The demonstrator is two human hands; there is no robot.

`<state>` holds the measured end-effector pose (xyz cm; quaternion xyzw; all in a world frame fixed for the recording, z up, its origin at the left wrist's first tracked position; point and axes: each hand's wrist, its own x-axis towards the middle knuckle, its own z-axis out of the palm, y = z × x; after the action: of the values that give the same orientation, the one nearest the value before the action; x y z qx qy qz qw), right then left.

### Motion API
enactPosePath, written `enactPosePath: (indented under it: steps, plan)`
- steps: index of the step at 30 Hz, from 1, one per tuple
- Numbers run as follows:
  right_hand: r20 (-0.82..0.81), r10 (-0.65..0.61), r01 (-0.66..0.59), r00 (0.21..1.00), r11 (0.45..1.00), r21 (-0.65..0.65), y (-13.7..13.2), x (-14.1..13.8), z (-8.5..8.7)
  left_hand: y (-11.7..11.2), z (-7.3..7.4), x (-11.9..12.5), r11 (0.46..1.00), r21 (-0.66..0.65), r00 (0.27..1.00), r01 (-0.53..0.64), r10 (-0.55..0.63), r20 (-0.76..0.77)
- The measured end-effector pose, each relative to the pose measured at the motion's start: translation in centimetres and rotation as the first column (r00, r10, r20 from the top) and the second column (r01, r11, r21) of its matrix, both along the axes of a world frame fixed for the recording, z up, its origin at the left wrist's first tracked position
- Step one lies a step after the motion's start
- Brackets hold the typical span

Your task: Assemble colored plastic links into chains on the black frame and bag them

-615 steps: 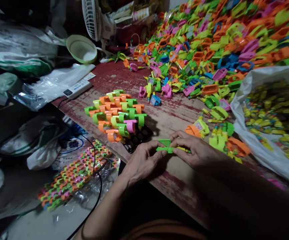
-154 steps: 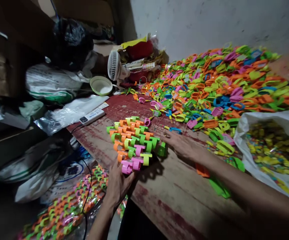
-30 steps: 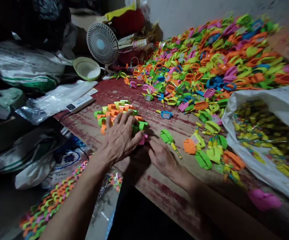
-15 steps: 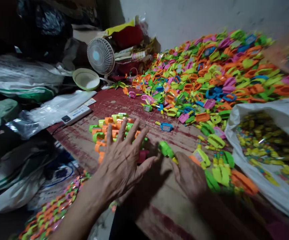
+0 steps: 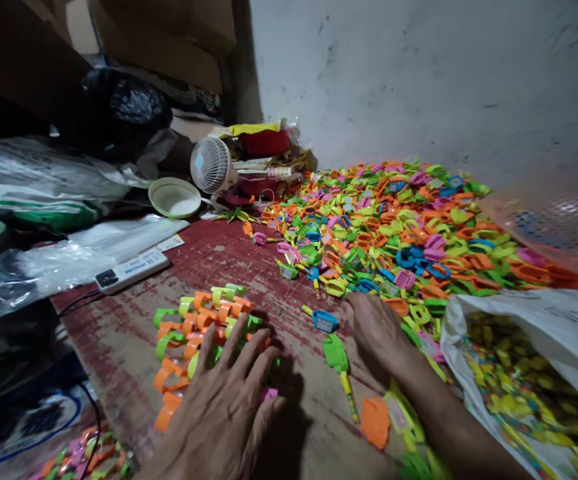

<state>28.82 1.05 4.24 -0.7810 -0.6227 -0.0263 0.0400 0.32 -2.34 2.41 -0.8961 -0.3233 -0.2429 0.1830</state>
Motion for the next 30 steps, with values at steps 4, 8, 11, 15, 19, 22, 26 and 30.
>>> enactPosePath:
  steps: [4,8,11,15,19,22,26,30]
  plan:
    - [-0.021,0.081,-0.080,0.996,0.996,0.044,7.6,-0.8,1.1,0.7,-0.4,0.0,0.989,0.146,1.000,0.014,-0.012,-0.013]
    - [-0.029,0.171,-0.167,0.985,0.981,0.097,14.0,-2.4,-0.2,1.7,-0.8,0.1,0.978,0.206,1.000,0.002,0.003,-0.024]
    - [-0.041,0.076,-0.074,0.996,0.996,0.045,17.1,-3.0,-1.7,2.1,-0.9,0.1,0.977,0.212,0.999,-0.001,0.010,-0.040]
    - [-0.065,-0.053,0.050,0.996,0.998,-0.044,18.5,-2.3,-3.2,2.1,-0.7,0.2,0.983,0.181,1.000,-0.007,0.012,-0.028]
    - [-0.112,-0.005,0.007,0.994,1.000,0.017,17.0,-0.5,-2.5,1.5,-0.8,0.2,0.988,0.155,1.000,0.000,0.000,-0.001]
    - [-0.176,0.048,-0.030,0.983,0.994,0.103,14.4,0.2,-1.0,0.7,-1.1,0.1,0.994,0.106,0.999,-0.014,0.011,0.032]
    - [-0.295,0.102,-0.055,0.950,0.985,0.164,7.9,-0.5,-0.5,-0.3,-0.1,0.4,0.969,-0.244,1.000,-0.027,0.029,0.003]
    - [-0.599,0.163,-0.168,0.784,0.985,0.048,-1.0,-3.3,-2.7,-0.3,1.6,1.3,0.877,-0.471,0.995,-0.092,0.068,-0.067]
